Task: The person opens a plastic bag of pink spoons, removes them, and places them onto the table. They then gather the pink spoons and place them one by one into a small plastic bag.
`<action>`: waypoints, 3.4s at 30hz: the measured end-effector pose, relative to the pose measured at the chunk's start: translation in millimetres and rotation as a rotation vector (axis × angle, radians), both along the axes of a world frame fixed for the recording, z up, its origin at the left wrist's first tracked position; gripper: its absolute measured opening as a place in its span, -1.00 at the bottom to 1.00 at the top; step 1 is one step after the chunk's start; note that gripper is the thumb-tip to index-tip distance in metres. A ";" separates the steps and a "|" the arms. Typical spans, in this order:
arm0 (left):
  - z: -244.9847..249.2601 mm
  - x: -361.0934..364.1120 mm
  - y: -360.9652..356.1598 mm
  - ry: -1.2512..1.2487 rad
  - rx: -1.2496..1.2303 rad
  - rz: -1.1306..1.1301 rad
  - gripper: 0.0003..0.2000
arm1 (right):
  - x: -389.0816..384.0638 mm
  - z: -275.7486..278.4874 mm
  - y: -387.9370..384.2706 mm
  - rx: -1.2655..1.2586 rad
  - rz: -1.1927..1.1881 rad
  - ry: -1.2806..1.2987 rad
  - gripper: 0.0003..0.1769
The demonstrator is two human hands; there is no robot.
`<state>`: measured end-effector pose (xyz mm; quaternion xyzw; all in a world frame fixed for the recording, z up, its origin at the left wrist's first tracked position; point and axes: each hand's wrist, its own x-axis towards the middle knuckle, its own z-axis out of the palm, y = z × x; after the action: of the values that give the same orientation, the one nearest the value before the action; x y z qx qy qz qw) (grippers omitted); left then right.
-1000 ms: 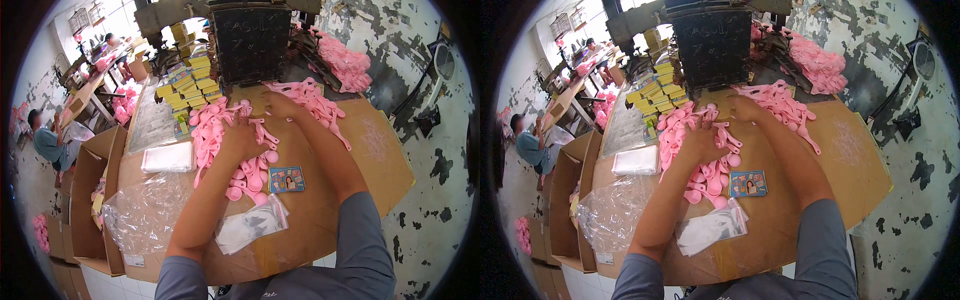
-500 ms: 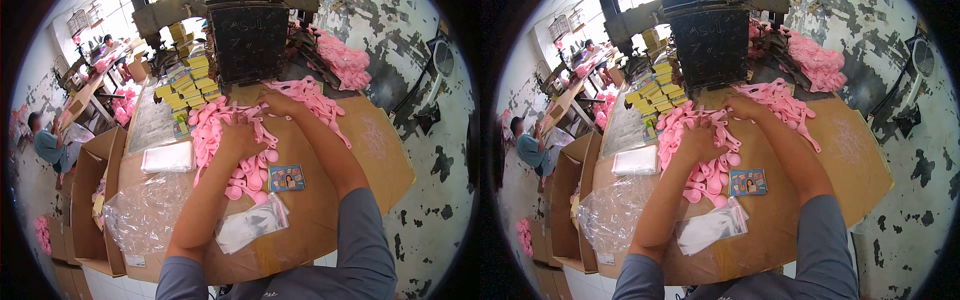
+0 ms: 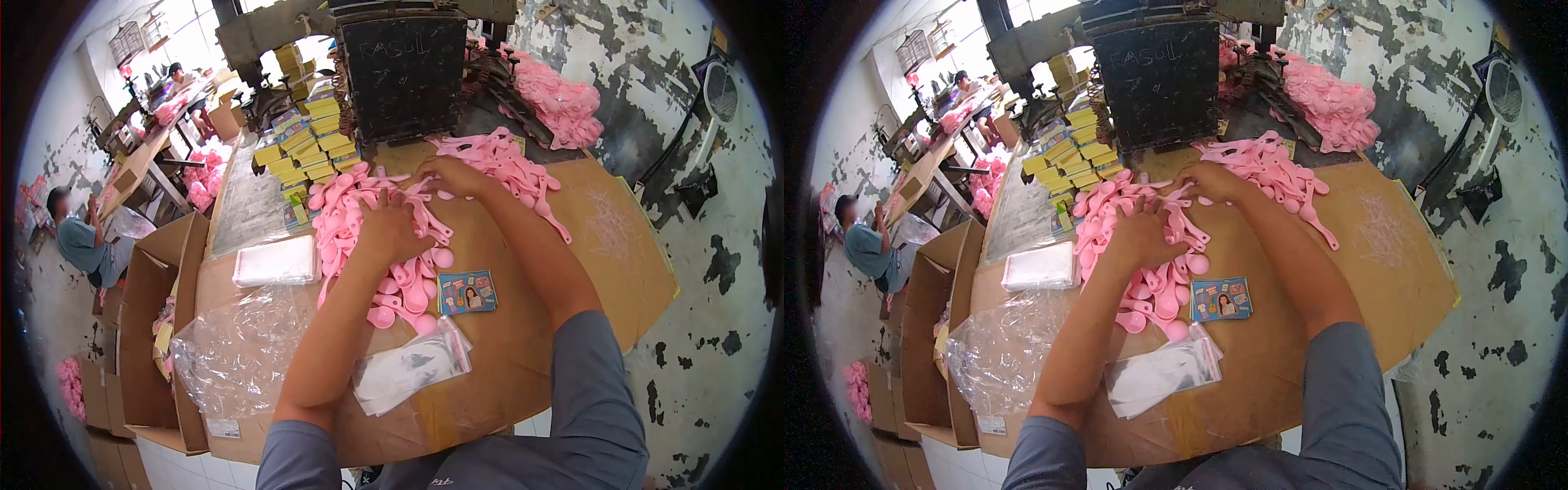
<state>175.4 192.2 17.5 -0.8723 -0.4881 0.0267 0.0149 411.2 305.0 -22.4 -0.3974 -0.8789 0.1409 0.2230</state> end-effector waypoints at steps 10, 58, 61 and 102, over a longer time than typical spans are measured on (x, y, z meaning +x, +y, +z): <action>0.6 0.1 -2.9 -0.024 0.020 0.010 -0.06 | 58.6 3.2 -2.5 0.192 -0.437 -0.318 -0.58; 15.8 -26.6 9.4 -0.384 -0.085 -0.124 -0.13 | -61.0 9.1 4.0 0.141 -0.119 -0.087 -0.65; 39.4 -45.0 16.0 -0.541 -0.209 -0.131 -0.28 | -67.1 14.5 -1.8 -0.024 -0.110 -0.005 -0.60; 24.6 -37.4 17.9 -0.320 -0.133 -0.101 -0.44 | -13.8 -4.0 -63.6 -0.528 -0.031 0.345 -0.51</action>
<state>138.0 210.1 42.1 -0.8877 -0.4371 -0.0809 -0.1195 397.4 241.5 -26.4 -0.4250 -0.7549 0.4263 0.2602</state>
